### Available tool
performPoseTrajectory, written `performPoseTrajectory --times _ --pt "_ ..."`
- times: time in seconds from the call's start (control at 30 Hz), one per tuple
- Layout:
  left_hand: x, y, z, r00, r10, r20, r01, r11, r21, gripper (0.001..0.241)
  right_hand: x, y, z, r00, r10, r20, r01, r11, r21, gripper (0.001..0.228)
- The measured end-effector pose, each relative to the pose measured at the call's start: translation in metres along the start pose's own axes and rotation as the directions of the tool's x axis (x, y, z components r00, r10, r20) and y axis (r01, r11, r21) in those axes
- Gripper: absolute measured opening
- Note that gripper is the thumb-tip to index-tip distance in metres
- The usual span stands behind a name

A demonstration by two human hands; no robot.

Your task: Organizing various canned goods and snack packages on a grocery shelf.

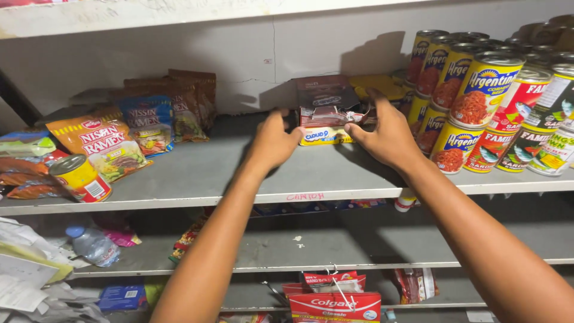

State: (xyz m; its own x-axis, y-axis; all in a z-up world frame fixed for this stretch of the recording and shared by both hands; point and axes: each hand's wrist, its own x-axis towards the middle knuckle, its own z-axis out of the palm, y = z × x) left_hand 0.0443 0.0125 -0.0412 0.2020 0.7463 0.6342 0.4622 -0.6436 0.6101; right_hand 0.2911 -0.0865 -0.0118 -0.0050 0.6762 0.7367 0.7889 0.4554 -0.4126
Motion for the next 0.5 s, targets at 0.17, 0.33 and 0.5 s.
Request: performPoseTrajectory --times 0.17,0.33,0.5 --pt "-0.032 0.036 -0.097 0.983 0.073 -0.168 -0.029 0.968 0.248 0.040 0.001 -0.003 -0.002 0.999 -0.050 -0.018 0.050 0.998 -0.030 0.079" --pt "-0.083 0.031 -0.204 0.884 0.308 -0.352 -0.041 0.801 0.598 0.032 -0.003 -0.001 0.002 0.988 -0.134 -0.078 0.129 0.989 -0.069 0.076" --pt "-0.130 -0.017 -0.280 0.839 0.197 -0.507 0.283 0.638 0.716 0.047 0.000 -0.033 0.010 0.952 -0.271 -0.141 0.248 0.956 -0.157 0.060"
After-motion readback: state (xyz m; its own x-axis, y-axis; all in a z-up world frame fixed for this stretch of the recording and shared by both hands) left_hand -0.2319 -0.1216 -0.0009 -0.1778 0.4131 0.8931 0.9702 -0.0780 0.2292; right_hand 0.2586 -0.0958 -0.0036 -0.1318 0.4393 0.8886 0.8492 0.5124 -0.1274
